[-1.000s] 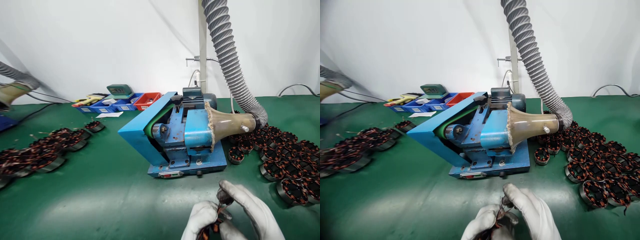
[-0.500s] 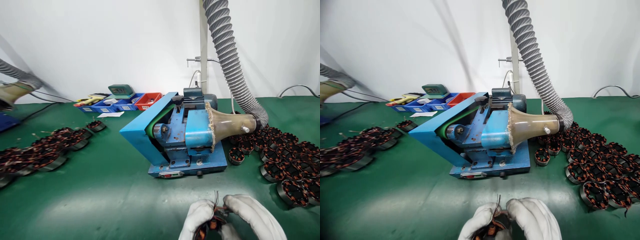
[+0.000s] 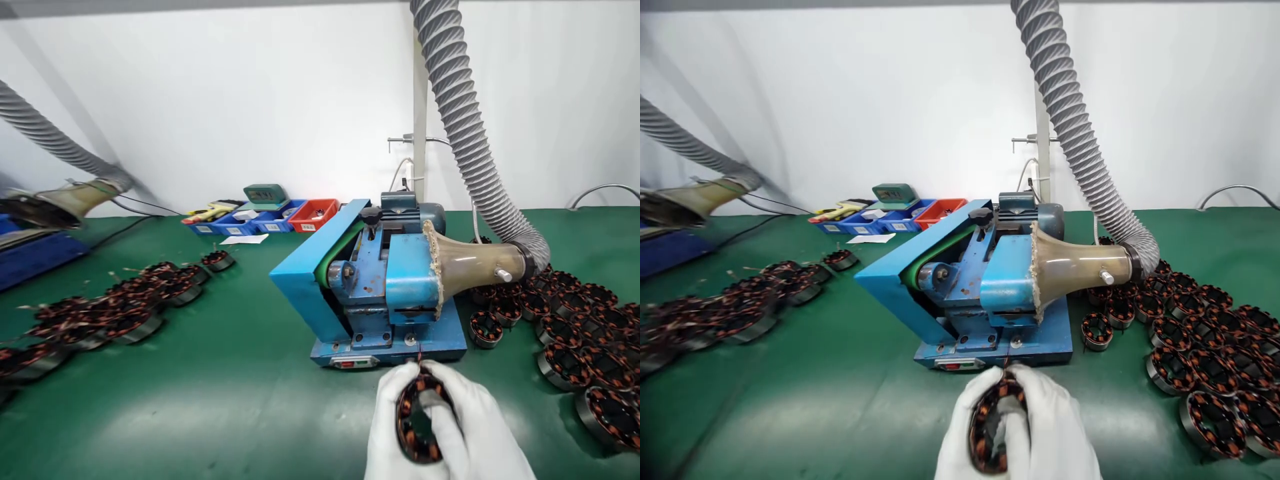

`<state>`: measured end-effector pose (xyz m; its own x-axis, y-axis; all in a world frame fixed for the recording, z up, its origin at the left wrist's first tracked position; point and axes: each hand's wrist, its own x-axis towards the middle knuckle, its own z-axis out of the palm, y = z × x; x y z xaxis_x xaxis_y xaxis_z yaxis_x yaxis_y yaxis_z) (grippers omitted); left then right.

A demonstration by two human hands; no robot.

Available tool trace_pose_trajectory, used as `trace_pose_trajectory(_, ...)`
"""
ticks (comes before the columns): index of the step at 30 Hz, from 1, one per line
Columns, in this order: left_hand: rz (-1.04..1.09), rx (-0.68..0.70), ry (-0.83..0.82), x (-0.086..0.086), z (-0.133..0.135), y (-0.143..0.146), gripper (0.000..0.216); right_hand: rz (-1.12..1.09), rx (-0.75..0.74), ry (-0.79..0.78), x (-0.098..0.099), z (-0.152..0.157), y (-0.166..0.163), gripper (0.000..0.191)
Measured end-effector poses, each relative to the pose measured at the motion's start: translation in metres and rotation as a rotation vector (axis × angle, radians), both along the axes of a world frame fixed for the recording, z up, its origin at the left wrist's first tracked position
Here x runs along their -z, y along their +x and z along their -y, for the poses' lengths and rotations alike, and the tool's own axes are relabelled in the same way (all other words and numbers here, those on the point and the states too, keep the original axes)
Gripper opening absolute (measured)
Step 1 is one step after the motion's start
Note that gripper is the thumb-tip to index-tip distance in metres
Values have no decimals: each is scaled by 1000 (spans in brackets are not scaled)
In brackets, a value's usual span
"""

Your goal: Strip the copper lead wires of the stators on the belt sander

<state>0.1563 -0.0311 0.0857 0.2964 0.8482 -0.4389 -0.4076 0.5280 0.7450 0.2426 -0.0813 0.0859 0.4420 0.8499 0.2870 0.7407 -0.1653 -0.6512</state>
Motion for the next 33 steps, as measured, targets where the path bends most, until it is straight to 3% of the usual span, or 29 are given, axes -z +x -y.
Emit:
trace_pose_trajectory(2,47,-29,16,1,-11,11,34,-43,14,-58,-2,-17,4,43)
trace_pose_trajectory(5,8,-56,177,11,-29,20,66,-96,-7,-83,-8,-40,10,41)
trace_pose_trajectory(8,-110,-5,352,21,-47,21,64,-118,-2,-18,-14,-54,15,37)
trace_pose_trajectory(11,-147,27,412,21,-56,24,58,-158,14,-42,-21,-63,19,35)
trace_pose_trajectory(14,-160,13,453,15,-57,31,54,-241,-20,-92,-25,-66,23,35)
trace_pose_trajectory(17,-180,11,504,13,-52,30,62,-252,3,-59,-23,-62,21,36)
trace_pose_trajectory(22,-152,111,451,30,-37,7,49,-146,61,-16,-9,-37,4,41)
trace_pose_trajectory(26,-145,89,547,40,-33,9,68,-160,44,-25,-1,-34,4,39)
trace_pose_trajectory(33,-171,140,556,11,-52,28,65,-251,62,16,-15,-57,18,34)
